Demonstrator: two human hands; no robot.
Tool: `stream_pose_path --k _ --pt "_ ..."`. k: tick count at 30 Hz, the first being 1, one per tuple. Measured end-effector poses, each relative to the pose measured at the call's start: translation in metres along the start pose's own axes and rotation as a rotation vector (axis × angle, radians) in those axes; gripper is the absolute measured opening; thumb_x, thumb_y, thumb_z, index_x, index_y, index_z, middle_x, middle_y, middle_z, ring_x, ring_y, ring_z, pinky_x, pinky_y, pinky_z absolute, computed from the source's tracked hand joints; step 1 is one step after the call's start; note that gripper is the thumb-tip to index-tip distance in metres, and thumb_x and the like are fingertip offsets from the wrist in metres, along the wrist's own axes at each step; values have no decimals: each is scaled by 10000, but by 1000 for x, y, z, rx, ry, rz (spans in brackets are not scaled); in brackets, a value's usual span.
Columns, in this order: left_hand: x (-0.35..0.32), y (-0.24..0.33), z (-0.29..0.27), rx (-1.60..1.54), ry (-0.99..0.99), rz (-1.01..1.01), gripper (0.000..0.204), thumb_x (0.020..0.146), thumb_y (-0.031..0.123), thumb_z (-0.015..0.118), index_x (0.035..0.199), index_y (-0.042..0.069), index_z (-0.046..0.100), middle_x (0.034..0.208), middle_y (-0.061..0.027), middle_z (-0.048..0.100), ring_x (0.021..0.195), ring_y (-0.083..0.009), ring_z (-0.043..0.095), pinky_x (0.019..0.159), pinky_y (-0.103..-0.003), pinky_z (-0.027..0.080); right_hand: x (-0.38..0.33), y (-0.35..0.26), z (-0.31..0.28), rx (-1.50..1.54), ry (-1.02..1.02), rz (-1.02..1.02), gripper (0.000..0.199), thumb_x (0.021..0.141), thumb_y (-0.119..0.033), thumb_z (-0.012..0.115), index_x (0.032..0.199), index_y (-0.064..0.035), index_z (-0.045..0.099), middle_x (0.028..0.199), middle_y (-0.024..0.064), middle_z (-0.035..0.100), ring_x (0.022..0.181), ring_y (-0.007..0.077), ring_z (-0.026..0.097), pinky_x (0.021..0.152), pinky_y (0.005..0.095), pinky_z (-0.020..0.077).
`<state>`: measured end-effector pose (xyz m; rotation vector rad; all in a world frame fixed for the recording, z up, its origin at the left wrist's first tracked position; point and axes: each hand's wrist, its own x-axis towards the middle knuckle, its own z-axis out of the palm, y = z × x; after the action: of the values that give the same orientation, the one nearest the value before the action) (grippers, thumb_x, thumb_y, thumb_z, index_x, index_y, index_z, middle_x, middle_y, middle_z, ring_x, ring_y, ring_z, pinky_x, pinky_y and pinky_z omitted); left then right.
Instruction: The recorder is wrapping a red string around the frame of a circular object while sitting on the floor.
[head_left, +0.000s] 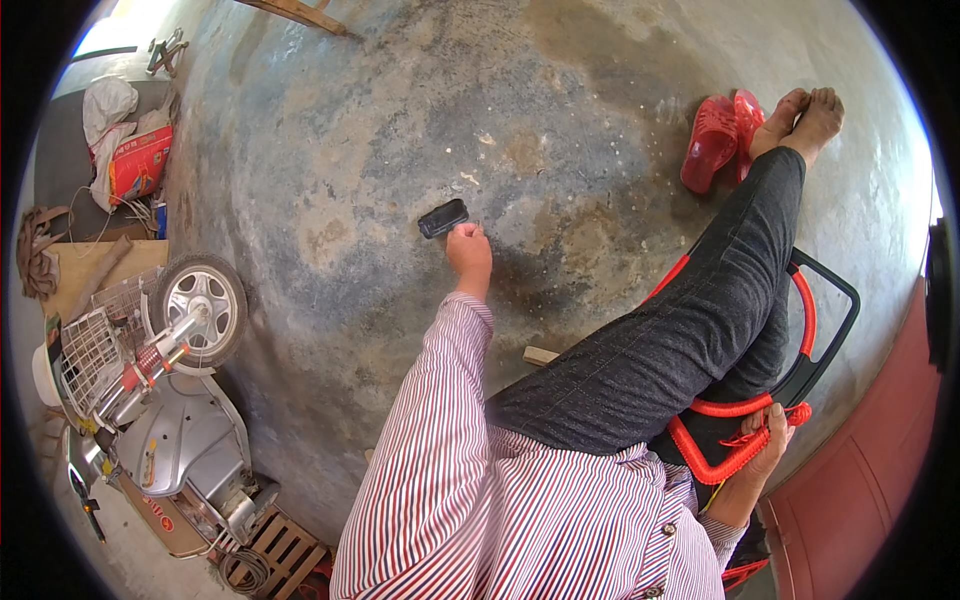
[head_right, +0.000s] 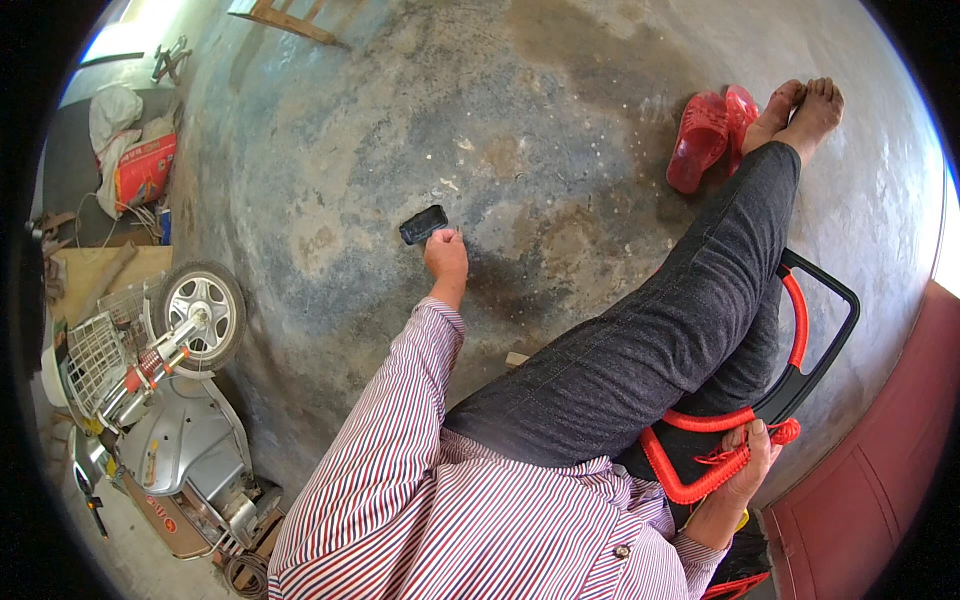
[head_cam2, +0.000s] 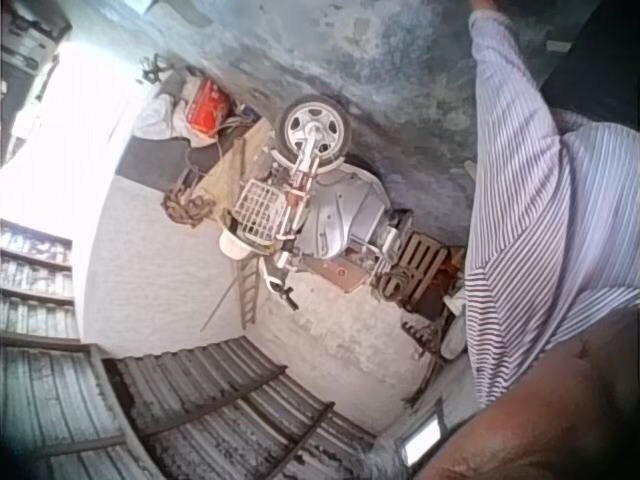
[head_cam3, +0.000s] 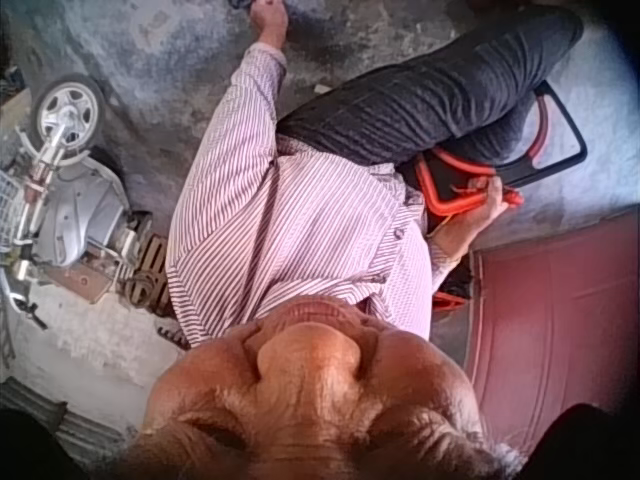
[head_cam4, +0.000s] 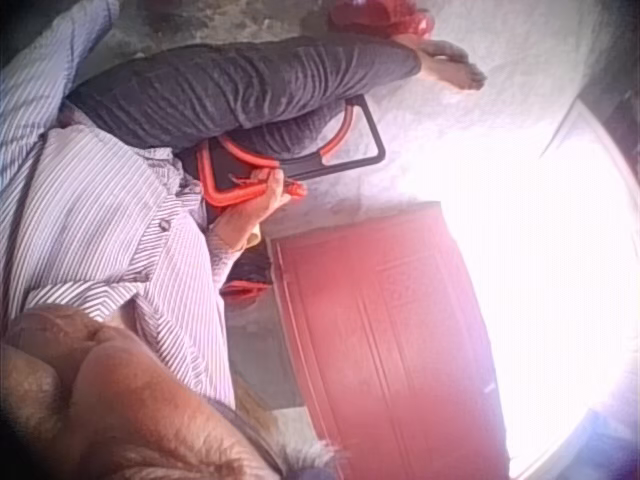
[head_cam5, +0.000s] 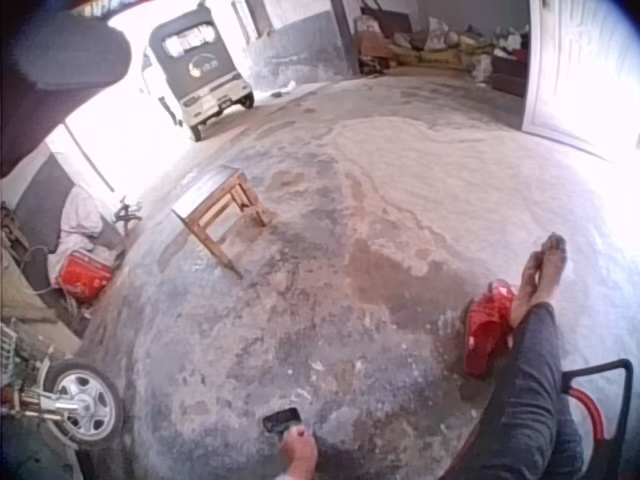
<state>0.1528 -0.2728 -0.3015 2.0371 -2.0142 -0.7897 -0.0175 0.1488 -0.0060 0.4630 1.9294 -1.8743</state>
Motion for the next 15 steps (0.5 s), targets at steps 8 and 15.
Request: stream_pose_path --k 8,15 --pt "1 1 4 -13 -15 -28 133 775 163 707 843 60 656 884 -103 627 816 -273 616 728 -384 478 -1 0 2 21 4 -7 247 845 -218 633 710 -65 495 582 13 486 485 78 417 465 223 313" --pt "5 -6 5 -53 -7 -57 133 775 155 701 850 54 657 889 -111 629 820 -280 618 736 -390 477 -2 -2 7 7 -5 -9 251 847 -218 631 705 -68 489 580 13 483 486 80 416 469 227 314"
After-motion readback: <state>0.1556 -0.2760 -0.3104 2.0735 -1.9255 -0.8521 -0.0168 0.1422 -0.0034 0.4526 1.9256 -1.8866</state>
